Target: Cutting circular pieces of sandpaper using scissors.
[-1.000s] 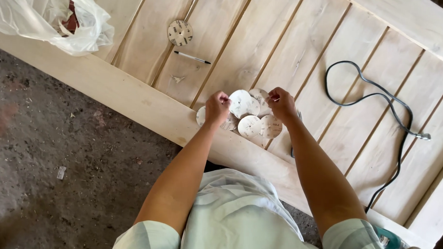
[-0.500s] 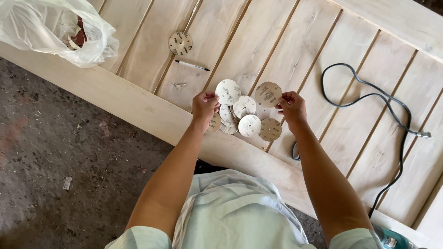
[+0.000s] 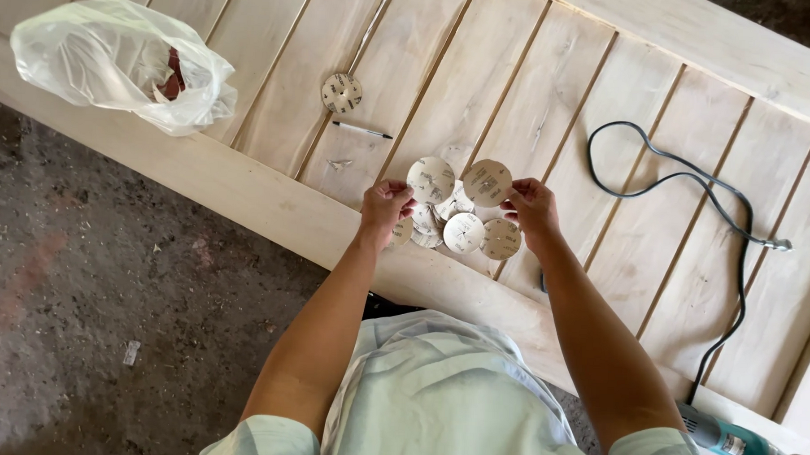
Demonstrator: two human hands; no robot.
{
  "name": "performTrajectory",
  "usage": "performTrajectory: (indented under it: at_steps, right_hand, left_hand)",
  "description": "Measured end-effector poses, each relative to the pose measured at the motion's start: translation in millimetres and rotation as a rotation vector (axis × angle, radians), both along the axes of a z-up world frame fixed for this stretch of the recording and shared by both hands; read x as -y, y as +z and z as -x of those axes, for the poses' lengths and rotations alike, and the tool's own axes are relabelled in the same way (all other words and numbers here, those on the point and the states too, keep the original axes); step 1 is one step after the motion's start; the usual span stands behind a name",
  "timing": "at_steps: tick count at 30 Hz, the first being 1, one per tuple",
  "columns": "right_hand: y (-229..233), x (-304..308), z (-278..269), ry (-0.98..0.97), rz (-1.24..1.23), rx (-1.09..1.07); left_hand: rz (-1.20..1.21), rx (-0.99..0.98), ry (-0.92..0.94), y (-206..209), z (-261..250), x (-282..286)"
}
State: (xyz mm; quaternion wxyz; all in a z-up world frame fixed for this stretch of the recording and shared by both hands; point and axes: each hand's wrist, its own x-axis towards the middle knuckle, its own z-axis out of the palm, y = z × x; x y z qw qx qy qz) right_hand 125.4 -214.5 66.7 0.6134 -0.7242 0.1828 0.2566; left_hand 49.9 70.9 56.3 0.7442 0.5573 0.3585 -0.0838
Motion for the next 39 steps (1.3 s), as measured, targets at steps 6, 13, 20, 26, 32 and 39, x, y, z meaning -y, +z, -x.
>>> performTrajectory:
  at_steps: [6,13,20,26,32,39]
  right_hand:
    - [9,-28,13,0.093,-0.051,0.029]
    - [30,-52,16,0.298,-0.181,0.056]
    - [11,-34,24,0.508,0.249,0.101]
    - [-31,-23,42,0.624,0.629,0.264]
    - [23,-56,59,0.632,0.735,0.075]
    - [-19,-31,56,0.739,0.72,0.273]
  left_hand:
    - [0.032,0.078,-0.127,15,9,3]
    - [-0.049,0.114,-0.187,27,18,-3]
    - [-0.465,0.106,-0.24,-48,67,-54]
    - [-1.173,-0.047,-0.525,-18,75,-29]
    - [-1.225,0.062,-0.725,-13,60,-1]
    - [-1.217,0.019,-0.798,-34,79,-31]
